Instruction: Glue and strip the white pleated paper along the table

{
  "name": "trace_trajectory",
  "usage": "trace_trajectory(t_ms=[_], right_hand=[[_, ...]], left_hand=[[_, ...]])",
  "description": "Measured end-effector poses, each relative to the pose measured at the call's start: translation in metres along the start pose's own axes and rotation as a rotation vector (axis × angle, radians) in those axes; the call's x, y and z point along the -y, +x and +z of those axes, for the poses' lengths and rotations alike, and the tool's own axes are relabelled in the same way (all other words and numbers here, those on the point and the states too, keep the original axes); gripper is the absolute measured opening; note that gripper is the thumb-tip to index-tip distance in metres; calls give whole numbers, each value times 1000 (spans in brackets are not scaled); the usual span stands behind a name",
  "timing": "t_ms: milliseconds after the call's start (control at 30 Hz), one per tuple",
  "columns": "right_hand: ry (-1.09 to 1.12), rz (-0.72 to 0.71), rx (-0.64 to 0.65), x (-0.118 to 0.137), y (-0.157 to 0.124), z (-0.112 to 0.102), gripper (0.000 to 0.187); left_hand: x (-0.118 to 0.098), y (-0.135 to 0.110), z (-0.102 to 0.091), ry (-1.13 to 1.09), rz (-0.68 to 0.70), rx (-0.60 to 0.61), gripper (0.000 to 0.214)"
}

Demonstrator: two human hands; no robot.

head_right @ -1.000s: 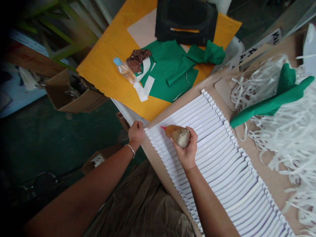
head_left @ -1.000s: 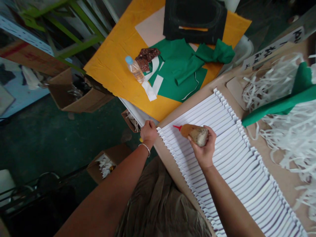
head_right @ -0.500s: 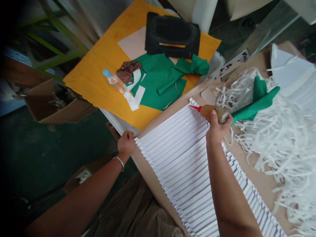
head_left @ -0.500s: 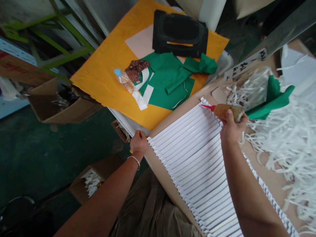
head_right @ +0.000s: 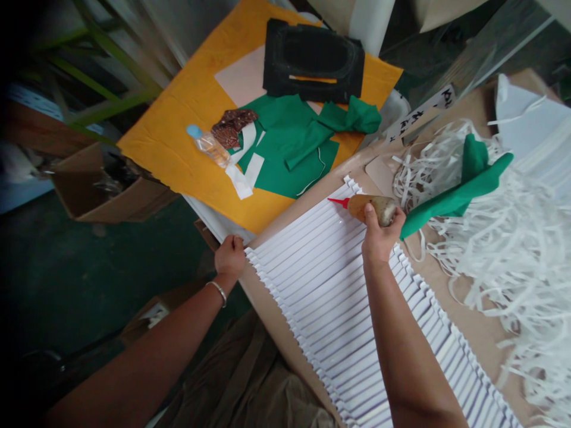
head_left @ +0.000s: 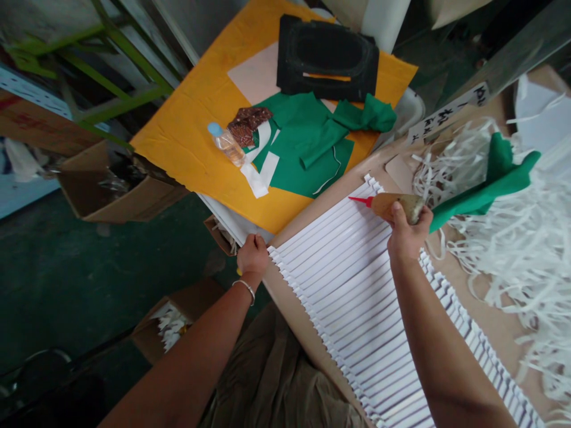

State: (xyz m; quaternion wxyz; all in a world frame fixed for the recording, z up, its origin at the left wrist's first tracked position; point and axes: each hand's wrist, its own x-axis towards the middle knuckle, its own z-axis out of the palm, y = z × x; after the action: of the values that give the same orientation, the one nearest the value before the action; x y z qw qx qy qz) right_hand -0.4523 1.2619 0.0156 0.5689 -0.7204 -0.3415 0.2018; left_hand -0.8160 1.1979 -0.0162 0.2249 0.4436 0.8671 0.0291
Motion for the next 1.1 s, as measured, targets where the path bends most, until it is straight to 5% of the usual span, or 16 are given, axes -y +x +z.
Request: trace_trajectory(t_ms=[833,1100], right_hand=[[-33,257,300,58,-162,12,72],[-108,67,383,64,-182,12,67]], left_hand=[[-3,-2,-1,11,-26,29,37],[-4,-3,-1,12,-26,21,38]])
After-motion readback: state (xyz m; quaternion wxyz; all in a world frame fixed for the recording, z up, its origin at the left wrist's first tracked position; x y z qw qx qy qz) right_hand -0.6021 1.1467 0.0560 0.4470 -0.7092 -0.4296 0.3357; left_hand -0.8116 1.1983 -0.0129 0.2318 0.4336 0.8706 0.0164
